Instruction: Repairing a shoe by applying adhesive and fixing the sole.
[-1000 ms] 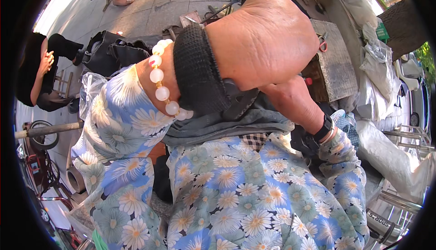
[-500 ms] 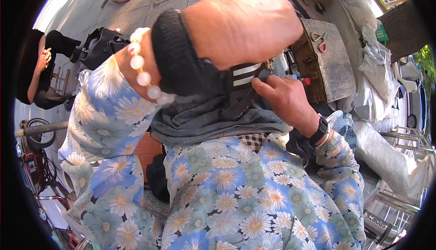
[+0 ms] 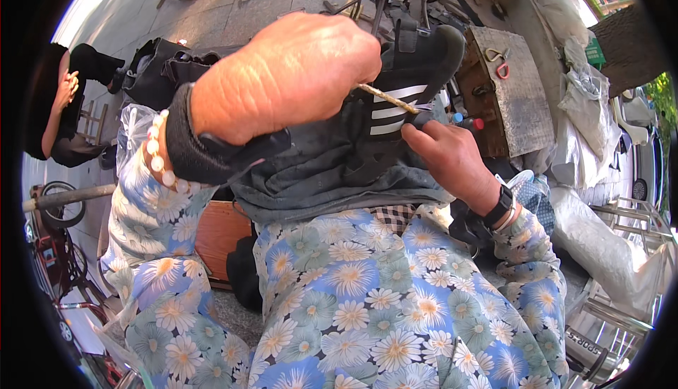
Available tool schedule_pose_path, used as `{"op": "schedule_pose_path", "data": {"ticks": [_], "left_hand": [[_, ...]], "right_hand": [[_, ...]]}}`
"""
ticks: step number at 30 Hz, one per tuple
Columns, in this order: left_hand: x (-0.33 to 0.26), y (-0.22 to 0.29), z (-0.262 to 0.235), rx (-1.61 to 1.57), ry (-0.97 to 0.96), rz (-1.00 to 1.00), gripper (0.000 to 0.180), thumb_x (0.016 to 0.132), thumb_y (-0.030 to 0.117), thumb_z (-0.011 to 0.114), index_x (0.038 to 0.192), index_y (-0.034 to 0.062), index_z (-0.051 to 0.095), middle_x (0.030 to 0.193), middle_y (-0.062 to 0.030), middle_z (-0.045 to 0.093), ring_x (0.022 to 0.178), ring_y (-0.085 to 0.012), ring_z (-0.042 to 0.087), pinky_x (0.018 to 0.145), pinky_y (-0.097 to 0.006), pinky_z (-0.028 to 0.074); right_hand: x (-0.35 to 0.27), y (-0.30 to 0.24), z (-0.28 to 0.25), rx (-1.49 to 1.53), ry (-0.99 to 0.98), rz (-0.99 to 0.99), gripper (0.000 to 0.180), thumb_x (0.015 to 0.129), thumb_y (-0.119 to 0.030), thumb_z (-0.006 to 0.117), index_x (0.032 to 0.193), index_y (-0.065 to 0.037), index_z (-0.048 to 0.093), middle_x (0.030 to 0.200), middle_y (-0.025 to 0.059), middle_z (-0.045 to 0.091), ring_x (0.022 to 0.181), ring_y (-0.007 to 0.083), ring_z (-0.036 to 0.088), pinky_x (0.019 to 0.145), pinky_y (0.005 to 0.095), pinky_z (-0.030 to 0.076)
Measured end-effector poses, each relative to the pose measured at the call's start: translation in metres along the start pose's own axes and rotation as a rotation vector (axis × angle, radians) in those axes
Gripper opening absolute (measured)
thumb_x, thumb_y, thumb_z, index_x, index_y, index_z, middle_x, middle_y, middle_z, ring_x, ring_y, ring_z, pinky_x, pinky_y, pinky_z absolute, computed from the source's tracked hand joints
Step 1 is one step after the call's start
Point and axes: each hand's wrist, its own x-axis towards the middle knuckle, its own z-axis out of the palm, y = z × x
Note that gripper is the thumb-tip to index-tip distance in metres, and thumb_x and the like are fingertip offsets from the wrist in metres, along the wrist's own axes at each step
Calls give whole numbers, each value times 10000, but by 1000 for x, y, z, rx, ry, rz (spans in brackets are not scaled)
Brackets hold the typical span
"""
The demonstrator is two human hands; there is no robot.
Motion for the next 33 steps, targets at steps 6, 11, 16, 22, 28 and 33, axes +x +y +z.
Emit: {"op": "schedule_pose_path", "data": {"ticks": [6,11,16,22,28,33], "left_hand": [[-28,50,3,74,-85,-135,89,710,49,587,797,41,575,678,-130,598,652,-323,622,575,-414,496],[-49,75,28,15,-163,-357,124,720,33,597,835,38,551,668,-126,596,634,-321,628,540,-395,492],[-67,86,53,46,-92,-447,79,757,48,580,811,8,538,623,-118,604,583,-282,649,496,-343,506],[-77,90,59,-54,-37,-511,135,744,35,587,872,6,554,646,-125,600,570,-297,639,495,-346,505],[-74,92,53,128,2,-535,303,745,42,592,1042,-17,579,678,-118,595,554,-266,633,490,-328,504],[-76,103,56,113,-70,-528,291,742,38,595,1028,-14,580,677,-116,603,569,-255,640,488,-321,503]], "right_hand": [[-2,0,4,59,56,23,389,711,-18,600,1078,-129,533,744,87,503,652,296,599,539,385,470],[2,2,7,33,86,-24,423,691,-8,593,1093,-127,540,740,81,499,626,276,588,531,375,469],[4,6,11,16,95,-72,431,682,-23,598,1097,-130,556,723,65,495,602,252,578,527,361,467],[5,11,15,34,127,-116,423,685,-31,602,1095,-125,560,714,56,493,594,245,572,533,352,467],[11,12,17,112,195,-122,414,674,3,640,1077,-77,583,692,78,489,584,273,553,508,368,442],[9,13,13,115,166,-126,366,676,19,640,1030,-68,605,710,81,527,608,273,572,514,363,447]]}}
